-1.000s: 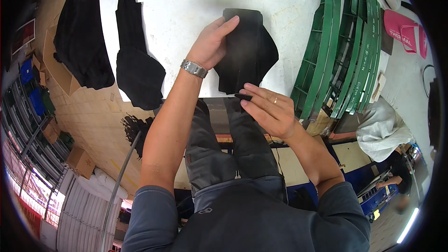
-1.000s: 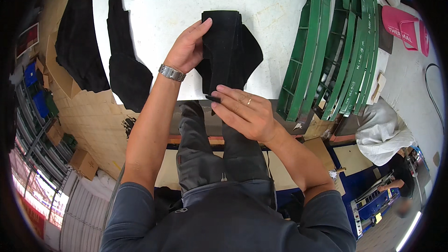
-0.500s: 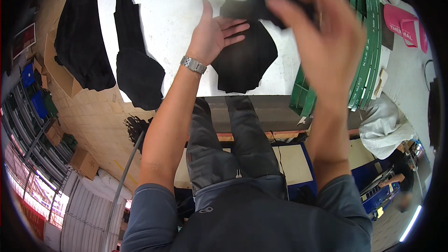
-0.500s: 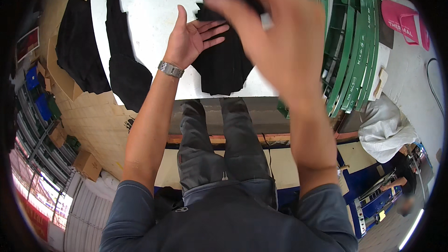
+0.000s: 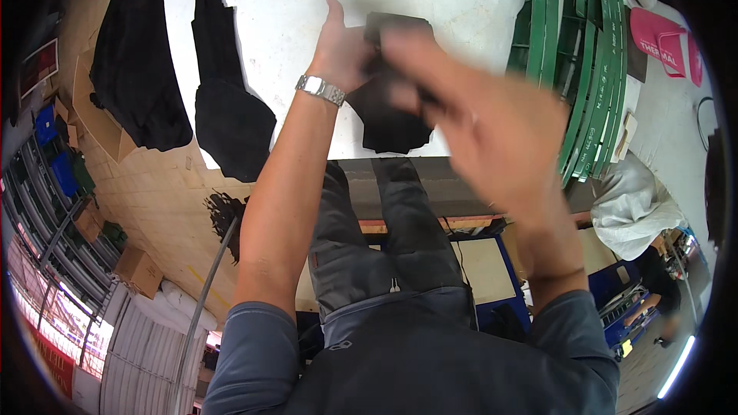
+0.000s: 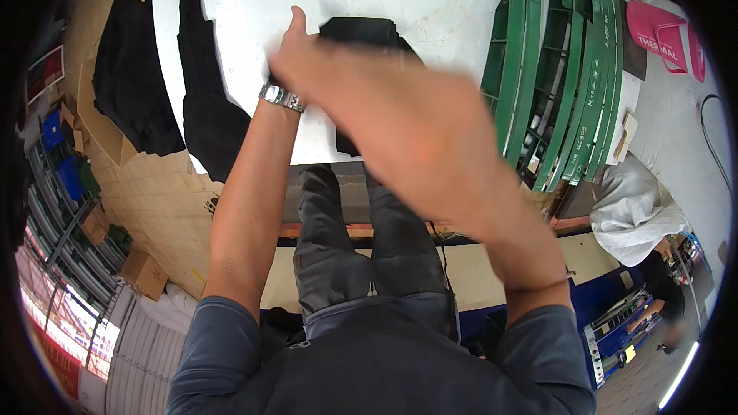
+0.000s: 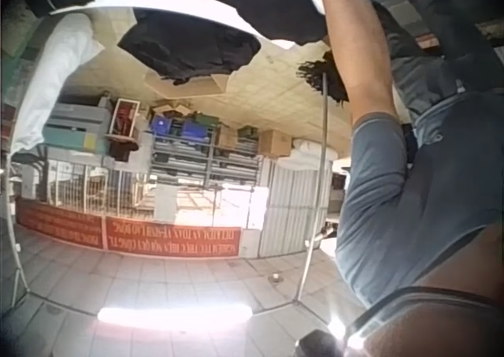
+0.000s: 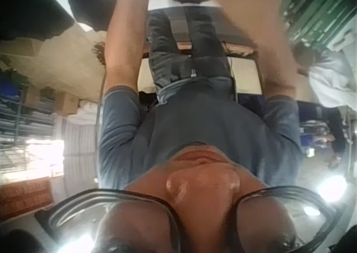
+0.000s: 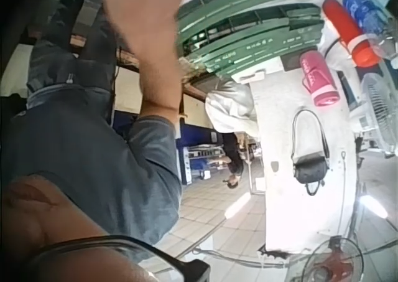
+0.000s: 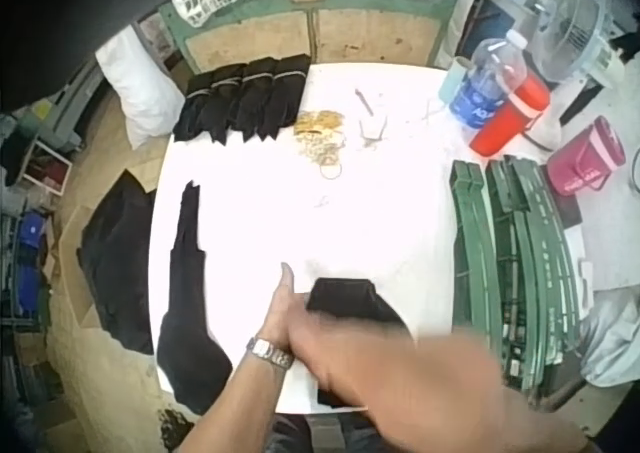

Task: Using a die-cutting machine and scissors to cut out shoe upper components from fabric sheets.

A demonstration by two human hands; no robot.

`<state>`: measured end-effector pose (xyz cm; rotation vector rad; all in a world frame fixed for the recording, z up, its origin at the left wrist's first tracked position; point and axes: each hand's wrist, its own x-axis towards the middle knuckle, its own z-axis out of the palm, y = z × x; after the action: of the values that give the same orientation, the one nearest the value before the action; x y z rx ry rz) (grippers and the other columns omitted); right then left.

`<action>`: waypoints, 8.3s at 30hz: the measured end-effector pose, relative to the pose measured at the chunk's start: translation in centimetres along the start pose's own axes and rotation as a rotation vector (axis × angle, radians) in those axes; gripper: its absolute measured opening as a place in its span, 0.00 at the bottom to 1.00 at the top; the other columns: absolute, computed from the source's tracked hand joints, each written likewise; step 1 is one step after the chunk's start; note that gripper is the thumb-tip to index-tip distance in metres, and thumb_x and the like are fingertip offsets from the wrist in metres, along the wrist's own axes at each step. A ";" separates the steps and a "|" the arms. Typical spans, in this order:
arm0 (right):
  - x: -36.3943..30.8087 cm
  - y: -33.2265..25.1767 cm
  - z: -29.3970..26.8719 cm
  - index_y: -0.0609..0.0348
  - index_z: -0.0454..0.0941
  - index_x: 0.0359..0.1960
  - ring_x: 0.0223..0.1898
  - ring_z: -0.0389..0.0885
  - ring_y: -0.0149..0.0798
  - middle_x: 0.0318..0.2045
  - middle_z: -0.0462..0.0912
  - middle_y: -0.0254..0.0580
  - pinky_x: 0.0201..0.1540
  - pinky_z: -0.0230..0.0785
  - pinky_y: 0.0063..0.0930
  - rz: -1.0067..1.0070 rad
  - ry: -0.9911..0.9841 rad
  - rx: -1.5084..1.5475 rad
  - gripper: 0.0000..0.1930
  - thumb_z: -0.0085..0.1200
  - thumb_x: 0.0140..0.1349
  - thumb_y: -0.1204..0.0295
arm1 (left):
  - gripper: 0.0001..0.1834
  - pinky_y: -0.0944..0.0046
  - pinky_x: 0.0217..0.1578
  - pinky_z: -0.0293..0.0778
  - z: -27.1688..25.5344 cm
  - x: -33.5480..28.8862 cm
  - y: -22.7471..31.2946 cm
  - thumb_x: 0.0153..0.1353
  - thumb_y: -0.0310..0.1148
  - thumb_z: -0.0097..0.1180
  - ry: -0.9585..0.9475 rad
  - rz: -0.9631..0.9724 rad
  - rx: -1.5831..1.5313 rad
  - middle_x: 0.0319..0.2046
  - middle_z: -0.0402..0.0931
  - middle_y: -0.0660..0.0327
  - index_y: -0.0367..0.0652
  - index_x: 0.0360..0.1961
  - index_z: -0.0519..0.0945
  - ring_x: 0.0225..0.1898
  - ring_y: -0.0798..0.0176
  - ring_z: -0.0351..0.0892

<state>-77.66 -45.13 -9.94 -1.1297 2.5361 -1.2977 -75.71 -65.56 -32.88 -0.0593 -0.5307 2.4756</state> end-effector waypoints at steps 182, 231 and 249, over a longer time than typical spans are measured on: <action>-9.2 8.3 9.0 0.66 0.84 0.40 0.29 0.83 0.53 0.32 0.84 0.52 0.35 0.75 0.41 0.736 0.177 0.076 0.08 0.66 0.65 0.73 | 0.34 0.59 0.59 0.78 -0.5 -1.5 -11.8 0.64 0.35 0.75 1.026 0.478 1.136 0.59 0.81 0.55 0.34 0.66 0.74 0.57 0.62 0.81; 1.5 18.3 7.2 0.57 0.84 0.57 0.52 0.85 0.43 0.51 0.87 0.44 0.51 0.79 0.37 0.282 -0.138 0.026 0.27 0.76 0.57 0.62 | 0.37 0.56 0.47 0.85 2.9 -2.0 -7.8 0.60 0.45 0.75 1.402 0.208 2.074 0.48 0.87 0.47 0.35 0.65 0.77 0.45 0.53 0.90; 4.3 18.1 8.7 0.60 0.79 0.51 0.50 0.84 0.51 0.46 0.84 0.49 0.59 0.78 0.41 0.137 -0.663 -0.153 0.22 0.73 0.57 0.71 | 0.47 0.58 0.48 0.83 1.5 -2.7 -8.1 0.57 0.45 0.79 1.306 0.276 2.114 0.53 0.83 0.52 0.37 0.73 0.72 0.49 0.58 0.84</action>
<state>-87.91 -47.04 -27.58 -1.1411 2.1747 -0.5655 -69.27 -61.58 -28.61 -0.7316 2.4528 1.3922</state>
